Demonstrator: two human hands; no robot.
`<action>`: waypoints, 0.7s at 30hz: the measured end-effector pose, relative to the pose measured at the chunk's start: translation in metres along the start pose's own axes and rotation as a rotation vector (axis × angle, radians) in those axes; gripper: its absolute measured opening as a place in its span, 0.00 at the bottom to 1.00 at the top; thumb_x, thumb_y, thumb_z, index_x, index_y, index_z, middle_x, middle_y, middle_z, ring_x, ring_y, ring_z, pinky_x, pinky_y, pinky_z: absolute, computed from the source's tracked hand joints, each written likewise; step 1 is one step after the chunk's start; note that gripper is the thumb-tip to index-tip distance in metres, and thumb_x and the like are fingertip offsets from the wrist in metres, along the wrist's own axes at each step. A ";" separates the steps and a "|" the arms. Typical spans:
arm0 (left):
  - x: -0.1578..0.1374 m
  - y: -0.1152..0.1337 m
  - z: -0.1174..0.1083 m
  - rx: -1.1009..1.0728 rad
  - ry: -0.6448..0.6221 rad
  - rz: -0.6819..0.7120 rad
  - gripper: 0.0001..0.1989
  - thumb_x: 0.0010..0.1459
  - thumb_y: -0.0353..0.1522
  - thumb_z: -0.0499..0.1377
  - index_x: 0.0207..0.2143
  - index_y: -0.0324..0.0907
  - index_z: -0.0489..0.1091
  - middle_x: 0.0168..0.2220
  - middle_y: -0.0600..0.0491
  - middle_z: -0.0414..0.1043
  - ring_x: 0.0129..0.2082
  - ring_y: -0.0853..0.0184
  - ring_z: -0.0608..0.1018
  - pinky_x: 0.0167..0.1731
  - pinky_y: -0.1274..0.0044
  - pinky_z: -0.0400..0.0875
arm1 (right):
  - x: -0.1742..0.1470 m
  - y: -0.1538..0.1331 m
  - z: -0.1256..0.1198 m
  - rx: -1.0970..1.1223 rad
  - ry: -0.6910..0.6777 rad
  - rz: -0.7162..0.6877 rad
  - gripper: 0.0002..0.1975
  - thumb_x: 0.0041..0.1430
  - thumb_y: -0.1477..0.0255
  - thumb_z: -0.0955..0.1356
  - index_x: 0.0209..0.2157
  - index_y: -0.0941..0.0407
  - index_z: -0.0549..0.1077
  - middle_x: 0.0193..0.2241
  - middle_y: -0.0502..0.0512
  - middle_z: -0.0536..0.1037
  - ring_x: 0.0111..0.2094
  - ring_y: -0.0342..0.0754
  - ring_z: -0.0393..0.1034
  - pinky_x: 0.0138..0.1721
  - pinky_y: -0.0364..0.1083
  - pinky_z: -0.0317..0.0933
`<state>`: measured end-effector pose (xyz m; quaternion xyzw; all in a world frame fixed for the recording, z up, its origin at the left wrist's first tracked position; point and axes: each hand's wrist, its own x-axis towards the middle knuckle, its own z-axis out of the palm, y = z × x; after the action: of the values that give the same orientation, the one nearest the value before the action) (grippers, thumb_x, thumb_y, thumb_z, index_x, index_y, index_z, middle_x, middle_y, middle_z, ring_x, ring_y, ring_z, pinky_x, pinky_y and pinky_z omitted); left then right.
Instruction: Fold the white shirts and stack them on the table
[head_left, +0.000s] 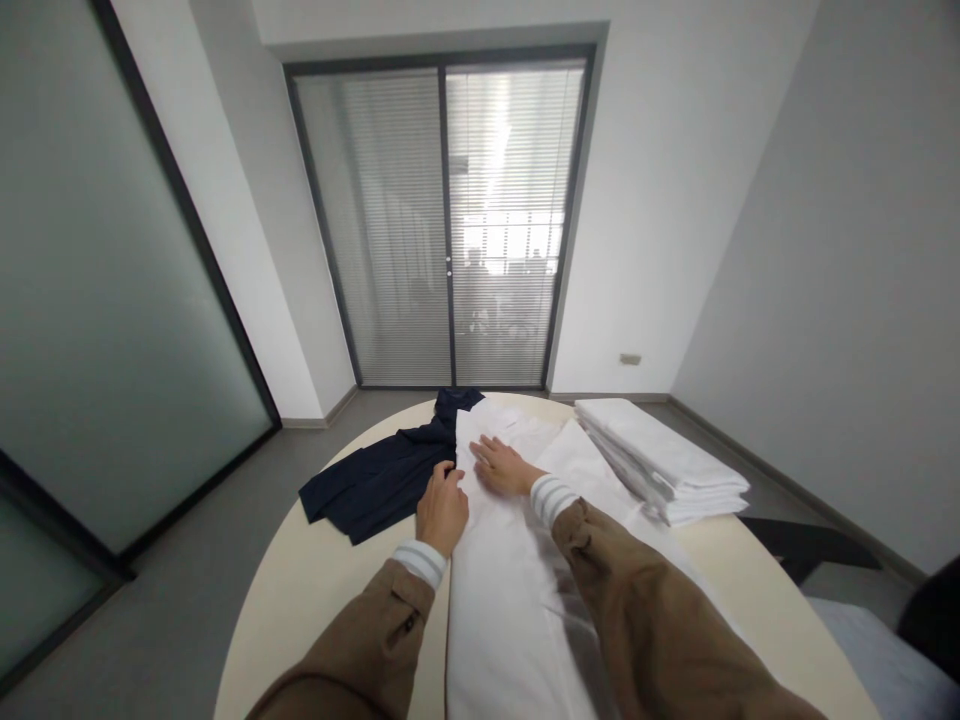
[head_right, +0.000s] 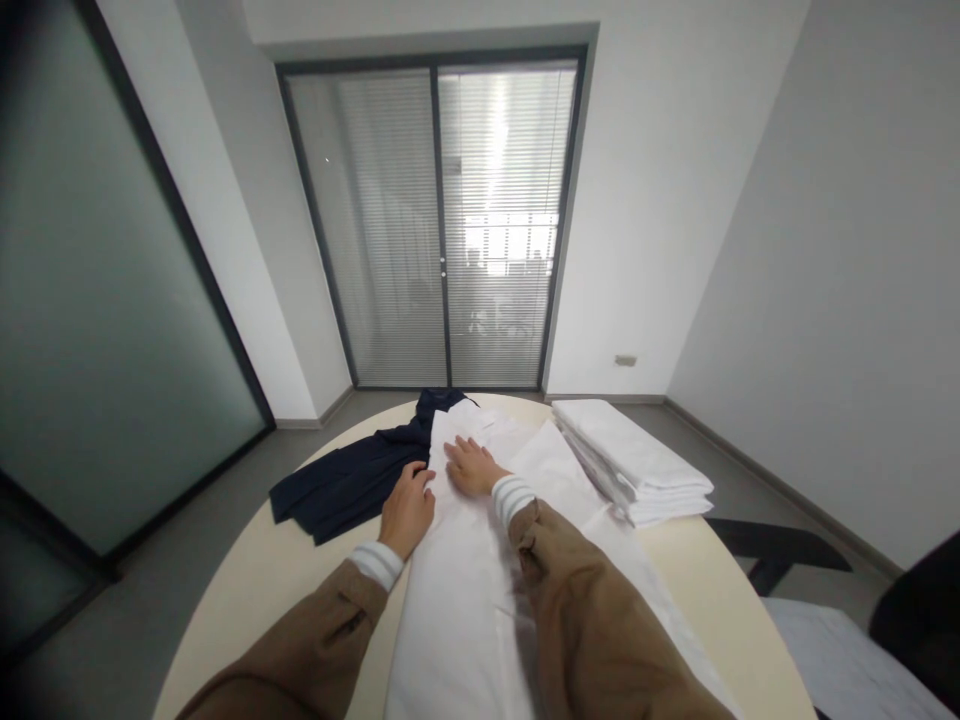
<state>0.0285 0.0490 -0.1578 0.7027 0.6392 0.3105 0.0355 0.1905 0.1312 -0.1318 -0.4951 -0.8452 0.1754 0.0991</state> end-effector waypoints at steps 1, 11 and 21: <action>-0.001 0.002 -0.002 0.003 0.018 0.016 0.16 0.59 0.23 0.54 0.48 0.41 0.71 0.55 0.46 0.67 0.52 0.61 0.74 0.46 0.74 0.70 | -0.009 0.002 -0.002 -0.043 -0.007 -0.001 0.30 0.67 0.64 0.59 0.69 0.53 0.53 0.71 0.60 0.45 0.71 0.61 0.36 0.67 0.63 0.39; -0.018 0.019 -0.006 -0.029 -0.210 0.436 0.14 0.62 0.34 0.56 0.49 0.41 0.72 0.51 0.45 0.73 0.53 0.58 0.72 0.56 0.66 0.65 | -0.099 0.027 0.003 -0.081 -0.114 0.071 0.36 0.67 0.55 0.57 0.71 0.55 0.46 0.71 0.60 0.46 0.71 0.59 0.36 0.68 0.58 0.40; -0.059 0.040 -0.012 0.189 -0.402 0.491 0.35 0.64 0.47 0.52 0.68 0.40 0.54 0.70 0.38 0.49 0.69 0.46 0.52 0.64 0.53 0.49 | -0.130 0.019 0.012 -0.096 0.048 0.107 0.32 0.70 0.53 0.50 0.70 0.50 0.50 0.71 0.52 0.47 0.71 0.58 0.37 0.68 0.61 0.34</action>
<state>0.0588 -0.0163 -0.1532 0.8831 0.4571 0.1041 0.0196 0.2651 0.0243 -0.1489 -0.5477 -0.8223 0.1279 0.0861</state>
